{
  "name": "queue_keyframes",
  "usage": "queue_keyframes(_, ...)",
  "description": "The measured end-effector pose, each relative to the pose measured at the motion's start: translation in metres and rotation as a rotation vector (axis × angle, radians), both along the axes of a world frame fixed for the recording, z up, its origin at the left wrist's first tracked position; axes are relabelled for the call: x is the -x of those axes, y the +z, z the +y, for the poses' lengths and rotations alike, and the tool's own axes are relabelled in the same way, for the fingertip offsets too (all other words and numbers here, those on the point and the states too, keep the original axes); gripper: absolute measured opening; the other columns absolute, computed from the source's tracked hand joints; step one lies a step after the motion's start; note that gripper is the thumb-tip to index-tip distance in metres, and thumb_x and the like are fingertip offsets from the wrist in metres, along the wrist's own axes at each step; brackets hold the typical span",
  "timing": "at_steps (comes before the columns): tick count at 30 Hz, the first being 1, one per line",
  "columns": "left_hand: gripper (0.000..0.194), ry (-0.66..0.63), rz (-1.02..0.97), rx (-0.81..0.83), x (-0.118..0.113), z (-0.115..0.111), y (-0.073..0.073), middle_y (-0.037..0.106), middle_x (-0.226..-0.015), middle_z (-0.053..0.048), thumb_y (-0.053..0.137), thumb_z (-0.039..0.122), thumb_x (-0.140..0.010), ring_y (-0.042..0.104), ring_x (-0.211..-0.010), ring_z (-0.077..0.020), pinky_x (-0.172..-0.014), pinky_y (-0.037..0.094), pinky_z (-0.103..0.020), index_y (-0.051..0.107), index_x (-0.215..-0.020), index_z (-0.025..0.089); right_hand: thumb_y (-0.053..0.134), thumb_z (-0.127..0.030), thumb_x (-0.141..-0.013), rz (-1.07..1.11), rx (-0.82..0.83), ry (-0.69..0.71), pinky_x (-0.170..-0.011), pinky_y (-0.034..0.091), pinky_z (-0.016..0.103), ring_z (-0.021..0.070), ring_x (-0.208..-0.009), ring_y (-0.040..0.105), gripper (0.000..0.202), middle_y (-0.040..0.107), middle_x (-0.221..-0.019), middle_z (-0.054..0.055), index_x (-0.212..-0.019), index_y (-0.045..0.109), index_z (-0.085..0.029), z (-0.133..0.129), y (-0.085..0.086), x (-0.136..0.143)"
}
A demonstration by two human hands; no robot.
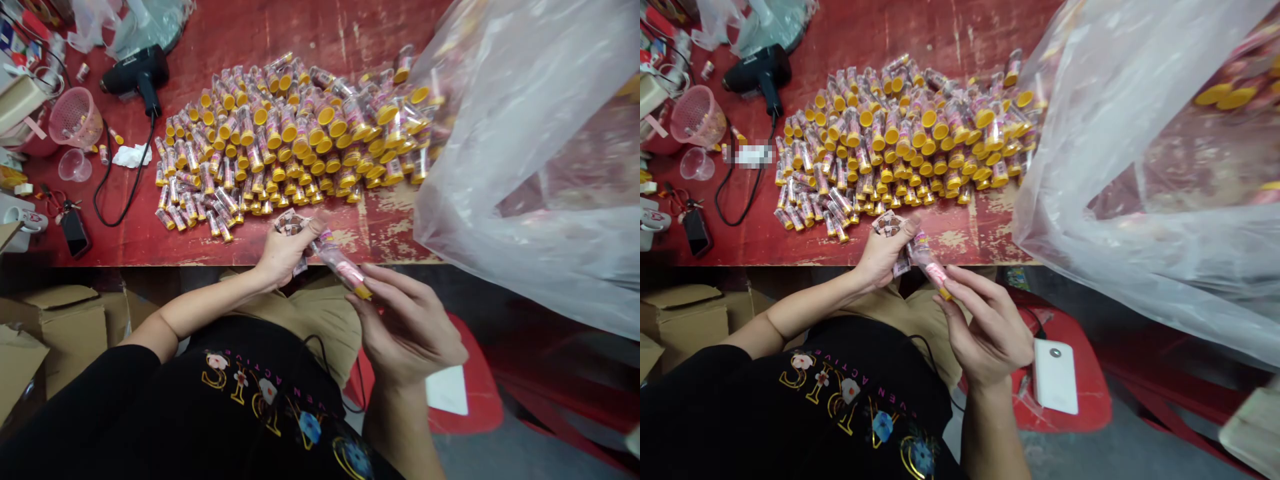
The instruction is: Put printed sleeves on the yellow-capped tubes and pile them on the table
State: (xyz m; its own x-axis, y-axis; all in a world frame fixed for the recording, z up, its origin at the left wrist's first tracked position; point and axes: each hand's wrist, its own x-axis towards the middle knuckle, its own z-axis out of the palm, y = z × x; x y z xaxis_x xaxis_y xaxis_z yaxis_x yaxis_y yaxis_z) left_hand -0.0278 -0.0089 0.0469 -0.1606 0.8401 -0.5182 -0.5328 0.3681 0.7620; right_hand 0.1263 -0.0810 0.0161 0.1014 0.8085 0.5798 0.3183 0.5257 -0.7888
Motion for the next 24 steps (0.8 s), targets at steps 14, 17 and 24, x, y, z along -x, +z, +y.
queue_keyframes(14,0.049,-0.235,-0.014,-0.034,0.006,-0.010,0.008,0.065,-0.070,0.001,0.100,0.052,-0.059,0.057,-0.062,-0.0111,-0.067,0.051,-0.030,0.071,-0.078,0.018,0.082,-0.011,-0.086,0.193,0.164,-0.078,-0.081,0.066,0.034,0.0182,-0.093,0.077,0.034,0.081,-0.106,0.004,-0.114,0.084,-0.030,-0.002,0.002,0.013)
queue_keyframes(17,0.052,-0.265,-0.024,-0.049,0.004,-0.015,0.010,0.068,-0.073,0.000,0.101,0.053,-0.055,0.058,-0.060,-0.0110,-0.063,0.051,-0.029,0.072,-0.081,0.018,0.080,-0.013,-0.088,0.292,0.224,-0.090,-0.081,0.066,0.032,0.0183,-0.104,0.076,0.043,0.075,-0.124,0.006,-0.127,0.080,-0.033,0.001,-0.001,0.023)
queue_keyframes(24,0.051,-0.221,-0.086,-0.116,0.002,-0.017,0.005,0.075,-0.090,-0.001,0.101,0.042,-0.060,0.065,-0.068,-0.0113,-0.061,0.052,-0.024,0.076,-0.098,0.020,0.081,-0.015,-0.088,0.182,0.130,-0.221,-0.094,0.065,0.042,0.0201,-0.100,0.076,0.034,0.080,-0.109,0.004,-0.117,0.084,-0.034,0.019,-0.002,0.035)
